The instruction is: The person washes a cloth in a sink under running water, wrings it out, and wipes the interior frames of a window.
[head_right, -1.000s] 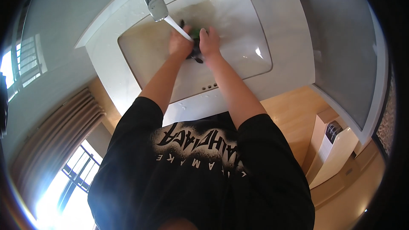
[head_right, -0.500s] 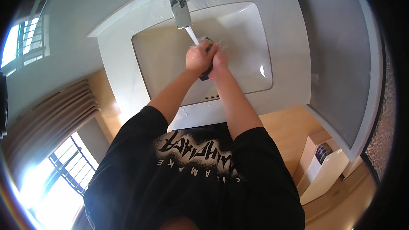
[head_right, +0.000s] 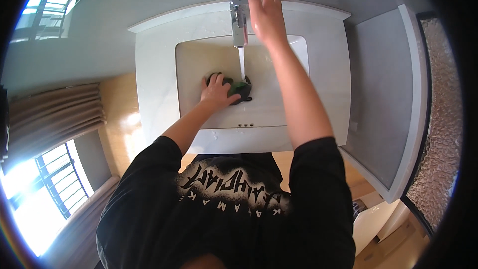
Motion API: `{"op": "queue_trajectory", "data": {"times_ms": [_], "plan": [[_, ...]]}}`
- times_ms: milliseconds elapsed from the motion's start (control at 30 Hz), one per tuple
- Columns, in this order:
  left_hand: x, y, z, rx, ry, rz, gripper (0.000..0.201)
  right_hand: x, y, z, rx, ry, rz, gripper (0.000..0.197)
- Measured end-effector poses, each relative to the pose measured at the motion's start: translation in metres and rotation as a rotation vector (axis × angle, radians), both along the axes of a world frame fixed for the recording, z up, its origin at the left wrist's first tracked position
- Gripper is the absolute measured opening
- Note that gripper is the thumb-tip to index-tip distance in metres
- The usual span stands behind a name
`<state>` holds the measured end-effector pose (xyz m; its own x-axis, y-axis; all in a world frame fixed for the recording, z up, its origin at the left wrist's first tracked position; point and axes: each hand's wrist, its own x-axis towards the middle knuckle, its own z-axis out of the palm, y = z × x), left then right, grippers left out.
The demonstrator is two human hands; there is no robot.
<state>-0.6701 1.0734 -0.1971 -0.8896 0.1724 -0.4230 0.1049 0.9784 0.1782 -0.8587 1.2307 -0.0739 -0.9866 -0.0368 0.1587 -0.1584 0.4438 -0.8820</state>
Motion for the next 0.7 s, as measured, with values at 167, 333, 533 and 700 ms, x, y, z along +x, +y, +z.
{"op": "queue_trajectory", "data": {"times_ms": [167, 333, 533, 700], "plan": [[0.011, -0.004, 0.0, 0.109, -0.202, -0.04, 0.045, -0.057, -0.003, -0.036, 0.213, -0.051, 0.019, 0.069], [0.033, -0.028, 0.002, 0.34, -0.216, 0.256, 0.037, -0.011, -0.003, -0.025, 0.068, -0.331, 0.178, 0.055], [0.045, -0.019, 0.035, 0.542, 0.123, 0.335, 0.039, 0.06, 0.01, -0.063, 0.057, -0.105, 0.087, 0.047], [0.033, 0.006, 0.095, 0.849, 0.357, 0.504, 0.05, 0.153, 0.033, -0.113, 0.296, -0.095, 0.666, 0.08]]}}
